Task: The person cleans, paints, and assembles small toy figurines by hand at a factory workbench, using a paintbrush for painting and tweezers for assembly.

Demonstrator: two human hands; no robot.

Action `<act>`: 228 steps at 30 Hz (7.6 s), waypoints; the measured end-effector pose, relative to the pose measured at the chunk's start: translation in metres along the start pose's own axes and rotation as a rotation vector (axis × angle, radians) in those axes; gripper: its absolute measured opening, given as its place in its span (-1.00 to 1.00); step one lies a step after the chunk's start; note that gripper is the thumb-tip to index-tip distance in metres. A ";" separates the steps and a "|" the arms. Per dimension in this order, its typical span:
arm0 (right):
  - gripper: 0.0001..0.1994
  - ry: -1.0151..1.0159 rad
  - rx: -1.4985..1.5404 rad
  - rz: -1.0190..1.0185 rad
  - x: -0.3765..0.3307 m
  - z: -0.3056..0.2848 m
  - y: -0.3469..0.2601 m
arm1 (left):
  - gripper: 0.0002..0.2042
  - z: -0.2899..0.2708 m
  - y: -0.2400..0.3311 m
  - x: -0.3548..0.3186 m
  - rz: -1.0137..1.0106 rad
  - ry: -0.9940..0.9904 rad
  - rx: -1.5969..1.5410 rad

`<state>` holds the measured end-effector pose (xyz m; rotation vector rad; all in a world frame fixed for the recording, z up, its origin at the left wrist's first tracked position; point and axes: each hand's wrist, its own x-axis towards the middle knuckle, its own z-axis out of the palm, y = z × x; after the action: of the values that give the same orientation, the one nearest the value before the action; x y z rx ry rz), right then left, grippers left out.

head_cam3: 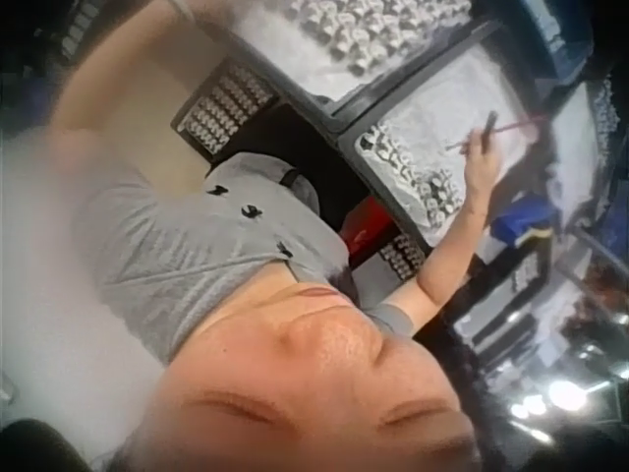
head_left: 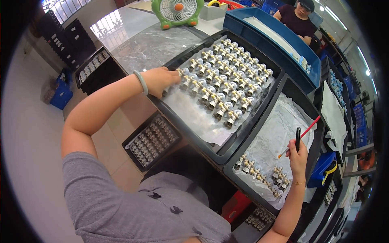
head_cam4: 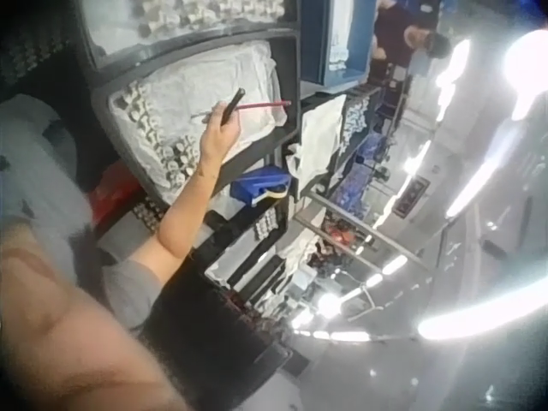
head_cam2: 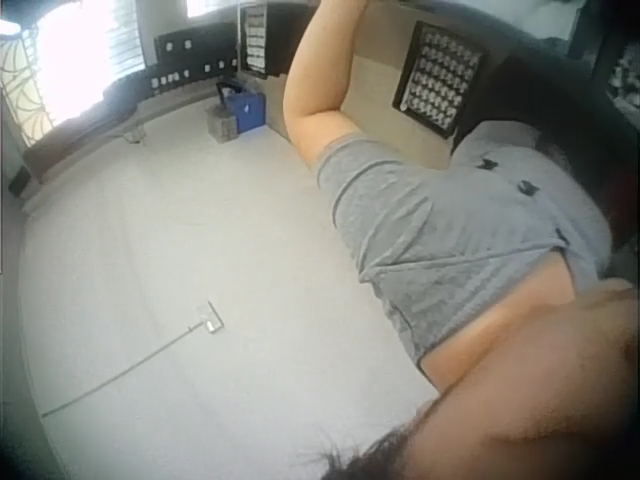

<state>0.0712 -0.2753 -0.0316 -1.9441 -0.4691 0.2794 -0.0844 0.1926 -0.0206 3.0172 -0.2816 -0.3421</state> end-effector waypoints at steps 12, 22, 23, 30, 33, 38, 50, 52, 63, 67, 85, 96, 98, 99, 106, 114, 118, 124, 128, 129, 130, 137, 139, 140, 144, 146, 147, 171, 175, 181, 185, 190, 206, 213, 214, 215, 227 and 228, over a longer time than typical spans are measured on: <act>-0.78 0.206 -0.042 -0.274 -0.030 0.017 -0.053 | -0.66 0.004 -0.002 0.003 0.121 -0.007 0.248; -0.79 -0.168 -0.559 -0.109 -0.010 -0.011 -0.020 | -0.71 -0.049 0.153 0.059 0.517 0.164 -0.190; -0.75 -0.042 -0.543 -0.134 -0.005 -0.020 -0.018 | -0.73 -0.046 0.173 0.069 0.643 0.195 -0.208; -0.69 0.192 -0.498 0.145 0.013 -0.069 0.025 | -0.67 0.009 0.318 0.178 0.838 0.042 -0.071; -0.67 0.141 -0.610 0.171 0.020 -0.058 0.022 | -0.64 0.036 0.348 0.203 0.608 0.012 -0.272; -0.73 0.315 -0.513 -0.060 -0.001 -0.049 -0.020 | -0.64 0.065 0.362 0.238 0.466 -0.152 -0.340; -0.72 0.165 -0.355 -0.043 0.006 -0.035 -0.003 | -0.73 -0.002 0.276 0.199 0.523 -0.169 -0.809; -0.73 0.114 -0.413 -0.065 -0.004 -0.022 -0.018 | -0.68 -0.013 0.253 0.177 0.470 -0.221 -0.971; -0.85 0.283 0.182 -0.130 -0.003 -0.004 -0.035 | -0.39 -0.037 0.200 0.140 0.494 -0.159 -1.867; -0.84 0.261 0.195 -0.128 -0.007 -0.007 -0.035 | -0.38 -0.034 0.202 0.139 0.467 -0.224 -1.934; -0.85 0.256 0.157 -0.138 -0.006 -0.007 -0.027 | -0.26 -0.019 0.206 0.135 0.537 -0.016 -1.490; -0.92 0.234 0.069 -0.298 -0.022 0.002 -0.047 | -0.46 -0.028 0.209 0.128 0.487 0.550 -0.520; -0.90 0.172 0.112 -0.332 -0.025 0.002 -0.049 | -0.47 -0.027 0.209 0.128 0.472 0.542 -0.498; -0.90 0.169 0.112 -0.329 -0.026 0.001 -0.051 | -0.48 -0.027 0.209 0.128 0.461 0.536 -0.473; -0.84 -0.067 -0.351 -0.726 -0.022 0.020 -0.065 | -0.49 -0.020 0.212 0.132 0.451 0.563 -0.454; -0.91 0.090 -0.273 -0.739 -0.026 0.017 -0.070 | -0.46 -0.021 0.211 0.134 0.500 0.515 -0.466; -0.89 0.080 -0.284 -0.503 -0.026 -0.007 -0.060 | -0.44 -0.023 0.209 0.132 0.579 0.589 -0.447; -0.85 0.101 -0.277 -0.716 -0.023 0.006 -0.068 | -0.44 -0.026 0.211 0.134 0.637 0.516 -0.565; -0.90 0.099 -0.344 -0.588 -0.018 -0.003 -0.057 | -0.44 -0.020 0.204 0.135 0.629 0.549 -0.714; -0.92 0.133 -0.346 -0.500 -0.017 -0.007 -0.054 | -0.44 -0.020 0.202 0.133 0.613 0.568 -0.781; -0.93 0.181 -0.281 -0.463 -0.018 -0.008 -0.054 | -0.41 -0.020 0.199 0.133 0.601 0.510 -0.807; -0.92 0.243 -0.248 -0.501 -0.033 -0.009 -0.062 | -0.40 -0.080 0.102 0.093 0.280 0.665 -0.879; -0.92 0.263 -0.268 -0.511 -0.038 -0.014 -0.066 | -0.45 -0.088 0.071 0.069 0.137 0.454 -0.610; -0.92 0.259 -0.250 -0.517 -0.039 -0.014 -0.068 | -0.45 -0.081 0.060 0.053 0.043 0.333 -0.642; -0.92 0.223 -0.268 -0.548 -0.038 -0.009 -0.070 | -0.47 -0.030 0.038 0.012 -0.092 0.122 -0.518; -0.93 0.211 -0.266 -0.557 -0.038 -0.006 -0.069 | -0.48 -0.017 0.039 0.003 -0.101 0.065 -0.499; -0.93 0.208 -0.265 -0.544 -0.038 -0.005 -0.068 | -0.49 -0.014 0.040 0.001 -0.108 0.010 -0.482; -0.88 0.321 -0.093 -0.458 -0.032 -0.035 -0.057 | -0.31 -0.019 0.057 0.026 0.008 0.087 -0.062; -0.86 0.482 0.186 -0.481 -0.018 -0.042 -0.051 | -0.56 -0.051 0.120 0.048 0.022 0.104 -0.273; -0.83 0.699 0.189 -0.472 -0.003 -0.067 -0.017 | -0.75 -0.042 0.274 0.157 0.872 0.038 -0.259; -0.83 0.680 0.071 -0.471 0.010 -0.056 -0.005 | -0.68 0.034 0.358 0.237 0.732 -0.046 -0.355; -0.84 0.589 0.035 -0.385 0.009 -0.052 -0.004 | -0.60 0.080 0.379 0.272 0.641 -0.139 -0.388; -0.87 0.352 0.185 -0.356 -0.015 -0.023 -0.038 | -0.28 -0.033 0.206 0.135 0.411 -0.427 -1.949; -0.87 0.303 0.163 -0.337 -0.012 -0.023 -0.034 | -0.19 -0.044 0.212 0.121 0.374 -0.476 -1.945; -0.87 0.315 0.170 -0.328 -0.012 -0.024 -0.032 | -0.18 -0.043 0.212 0.120 0.374 -0.480 -1.962; -0.87 0.326 0.178 -0.320 -0.011 -0.024 -0.032 | -0.18 -0.043 0.212 0.119 0.373 -0.475 -1.969; -0.87 0.293 0.144 -0.299 -0.010 -0.023 -0.032 | -0.11 -0.031 0.211 0.121 0.496 -0.454 -2.021; -0.87 0.293 0.141 -0.305 -0.009 -0.023 -0.031 | -0.11 -0.030 0.211 0.120 0.493 -0.467 -2.022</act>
<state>0.0658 -0.2870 0.0055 -1.7118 -0.5279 -0.1626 0.0015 -0.0350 0.0066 0.8421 -0.3378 -0.6553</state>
